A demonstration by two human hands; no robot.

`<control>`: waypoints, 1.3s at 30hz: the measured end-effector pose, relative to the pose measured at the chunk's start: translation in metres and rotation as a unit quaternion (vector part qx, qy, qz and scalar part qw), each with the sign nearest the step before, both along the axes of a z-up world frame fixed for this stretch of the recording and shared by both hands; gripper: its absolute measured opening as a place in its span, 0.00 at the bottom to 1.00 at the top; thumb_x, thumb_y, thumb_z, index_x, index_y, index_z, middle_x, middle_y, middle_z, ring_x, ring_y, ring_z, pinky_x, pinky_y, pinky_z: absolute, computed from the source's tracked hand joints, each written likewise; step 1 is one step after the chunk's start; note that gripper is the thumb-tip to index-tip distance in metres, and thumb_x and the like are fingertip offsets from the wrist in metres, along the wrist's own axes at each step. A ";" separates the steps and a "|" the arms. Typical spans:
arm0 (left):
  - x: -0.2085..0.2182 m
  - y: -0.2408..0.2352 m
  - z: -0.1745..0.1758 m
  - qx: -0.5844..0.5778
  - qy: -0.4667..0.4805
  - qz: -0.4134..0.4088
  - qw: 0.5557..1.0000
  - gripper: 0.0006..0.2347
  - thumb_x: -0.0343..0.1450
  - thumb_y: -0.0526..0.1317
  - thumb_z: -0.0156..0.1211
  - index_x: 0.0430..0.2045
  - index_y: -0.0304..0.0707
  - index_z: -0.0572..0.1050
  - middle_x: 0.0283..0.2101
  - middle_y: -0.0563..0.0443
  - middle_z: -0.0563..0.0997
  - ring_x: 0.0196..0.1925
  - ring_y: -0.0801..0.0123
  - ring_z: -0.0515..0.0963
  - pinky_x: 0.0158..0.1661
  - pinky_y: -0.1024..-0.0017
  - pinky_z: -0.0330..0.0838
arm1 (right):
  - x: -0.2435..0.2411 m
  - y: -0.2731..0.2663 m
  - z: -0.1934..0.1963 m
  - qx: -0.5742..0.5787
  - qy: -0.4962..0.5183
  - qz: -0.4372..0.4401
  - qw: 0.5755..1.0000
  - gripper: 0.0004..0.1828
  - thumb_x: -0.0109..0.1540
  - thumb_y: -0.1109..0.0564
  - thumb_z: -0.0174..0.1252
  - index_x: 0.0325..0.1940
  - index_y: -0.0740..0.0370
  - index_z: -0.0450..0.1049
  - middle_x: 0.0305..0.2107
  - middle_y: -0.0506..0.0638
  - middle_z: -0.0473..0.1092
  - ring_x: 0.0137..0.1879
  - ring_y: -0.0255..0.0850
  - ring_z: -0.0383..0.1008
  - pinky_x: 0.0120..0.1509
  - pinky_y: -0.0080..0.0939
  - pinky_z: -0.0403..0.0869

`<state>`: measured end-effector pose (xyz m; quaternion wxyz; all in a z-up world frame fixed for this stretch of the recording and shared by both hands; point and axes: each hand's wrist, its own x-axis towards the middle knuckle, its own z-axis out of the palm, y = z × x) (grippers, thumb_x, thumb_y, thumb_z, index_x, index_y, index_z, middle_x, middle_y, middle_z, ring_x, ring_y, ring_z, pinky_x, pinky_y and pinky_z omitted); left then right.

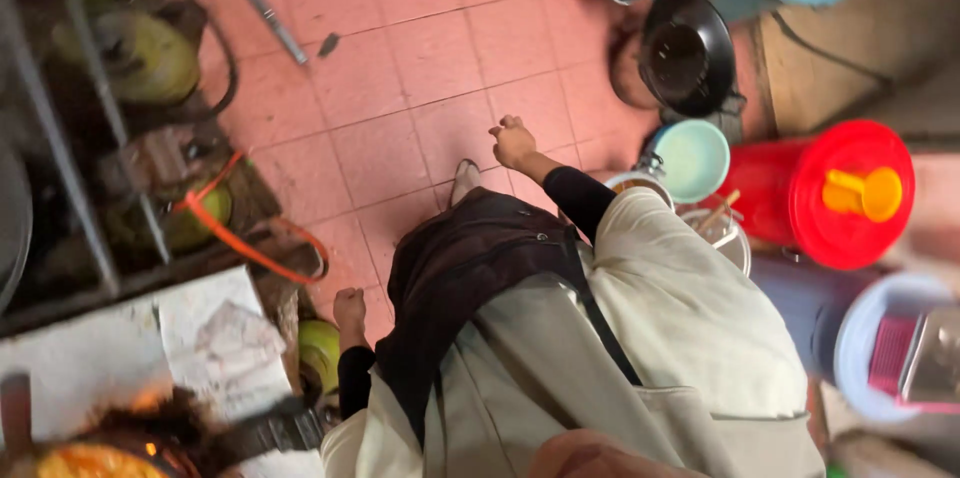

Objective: The person stirs food in a wok, walks to a table to pick up a bag, and then returns to the stove to pour sliced vegetables from a basket into the wok. They add ingredients from several packets and a bag into the wok and stir the mixture.

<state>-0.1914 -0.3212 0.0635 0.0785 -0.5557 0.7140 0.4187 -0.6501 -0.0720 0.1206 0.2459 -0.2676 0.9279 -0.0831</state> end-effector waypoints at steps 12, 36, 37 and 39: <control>-0.434 -0.018 -0.022 0.101 0.140 -0.208 0.963 0.13 0.72 0.40 0.63 0.47 0.31 0.75 0.46 0.42 0.82 0.47 0.60 0.82 0.47 0.65 0.76 | -0.135 0.108 0.030 -0.040 0.109 -0.214 0.970 0.23 0.59 0.56 0.60 0.59 0.54 0.77 0.61 0.55 0.65 0.67 0.54 0.60 0.66 0.53 0.69; -0.978 -0.281 -0.005 -0.035 0.024 -0.360 0.932 0.18 0.69 0.44 0.64 0.50 0.32 0.77 0.47 0.37 0.83 0.50 0.50 0.82 0.52 0.59 0.74 | -0.693 0.059 0.017 -0.203 0.216 -0.550 0.780 0.32 0.62 0.46 0.63 0.67 0.61 0.68 0.55 0.63 0.70 0.56 0.61 0.72 0.60 0.55 0.71; -1.011 -0.273 -0.013 -0.038 0.050 -0.364 0.929 0.17 0.69 0.42 0.65 0.48 0.32 0.78 0.46 0.38 0.84 0.49 0.51 0.82 0.52 0.60 0.74 | -0.725 0.062 0.036 -0.206 0.299 -0.511 0.779 0.35 0.62 0.47 0.65 0.69 0.62 0.66 0.57 0.65 0.67 0.59 0.63 0.67 0.63 0.57 0.69; -1.067 -0.246 -0.028 0.003 0.084 -0.374 0.924 0.17 0.69 0.42 0.63 0.49 0.33 0.77 0.47 0.39 0.84 0.49 0.52 0.82 0.52 0.60 0.74 | -0.790 0.074 0.069 -0.191 0.318 -0.513 0.774 0.34 0.62 0.48 0.64 0.69 0.62 0.66 0.59 0.63 0.67 0.61 0.62 0.66 0.65 0.55 0.68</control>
